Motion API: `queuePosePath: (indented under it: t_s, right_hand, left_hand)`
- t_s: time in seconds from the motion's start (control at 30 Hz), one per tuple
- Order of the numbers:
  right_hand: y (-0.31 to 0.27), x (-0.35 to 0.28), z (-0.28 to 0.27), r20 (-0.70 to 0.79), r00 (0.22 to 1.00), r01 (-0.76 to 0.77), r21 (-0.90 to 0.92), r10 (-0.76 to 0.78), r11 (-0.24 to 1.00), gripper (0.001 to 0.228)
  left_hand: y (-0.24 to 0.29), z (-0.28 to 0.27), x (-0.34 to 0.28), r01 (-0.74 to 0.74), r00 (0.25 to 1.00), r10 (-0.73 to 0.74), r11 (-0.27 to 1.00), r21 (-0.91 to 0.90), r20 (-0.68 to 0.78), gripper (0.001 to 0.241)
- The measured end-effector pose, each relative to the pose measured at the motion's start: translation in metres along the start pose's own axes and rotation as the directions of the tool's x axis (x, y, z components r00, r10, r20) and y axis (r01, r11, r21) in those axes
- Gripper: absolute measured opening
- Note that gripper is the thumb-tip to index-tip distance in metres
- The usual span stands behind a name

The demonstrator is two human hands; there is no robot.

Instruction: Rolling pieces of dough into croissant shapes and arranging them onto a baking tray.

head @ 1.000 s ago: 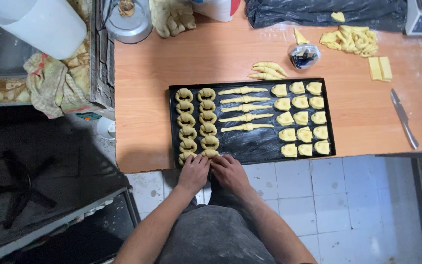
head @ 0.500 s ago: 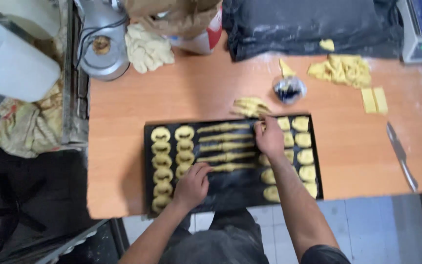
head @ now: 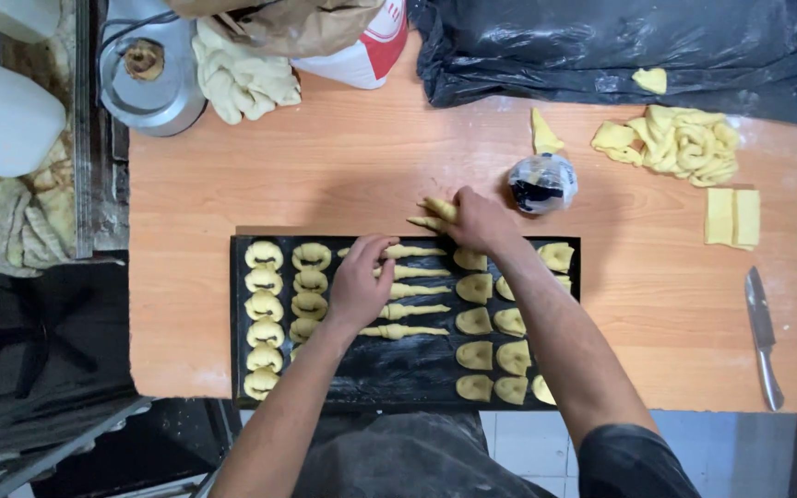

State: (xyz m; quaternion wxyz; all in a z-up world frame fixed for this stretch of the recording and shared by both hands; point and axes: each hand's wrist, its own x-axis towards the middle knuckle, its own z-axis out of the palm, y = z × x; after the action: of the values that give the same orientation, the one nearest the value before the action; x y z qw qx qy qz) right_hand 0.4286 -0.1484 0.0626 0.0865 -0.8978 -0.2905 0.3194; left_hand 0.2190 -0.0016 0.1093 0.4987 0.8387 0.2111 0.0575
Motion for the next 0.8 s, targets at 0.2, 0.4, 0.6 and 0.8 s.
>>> queuePosePath:
  t_s: [0.2,0.4,0.6,0.8]
  right_hand:
    - [0.013,0.048,0.017,0.238,0.970,-0.057,0.024,0.049,0.998,0.072]
    - [0.011,0.060,0.006,0.233,0.972,0.106,-0.350,-0.023,0.931,0.060]
    - [0.016,0.012,-0.031,-0.335,0.903,-0.161,0.313,0.268,0.936,0.063]
    - [0.004,-0.012,-0.035,-0.407,0.914,0.056,0.127,0.000,0.990,0.047]
  left_hand:
    - [-0.041,-0.003,-0.042,0.057,0.998,-0.057,0.998,-0.033,0.001,0.028]
    - [-0.056,-0.039,-0.096,0.184,0.982,-0.186,0.980,-0.074,-0.017,0.029]
    - [-0.062,-0.059,-0.155,0.144,0.976,-0.161,0.982,0.119,0.147,0.026]
    - [-0.076,-0.044,-0.196,0.080,0.946,-0.085,0.996,0.026,0.312,0.026]
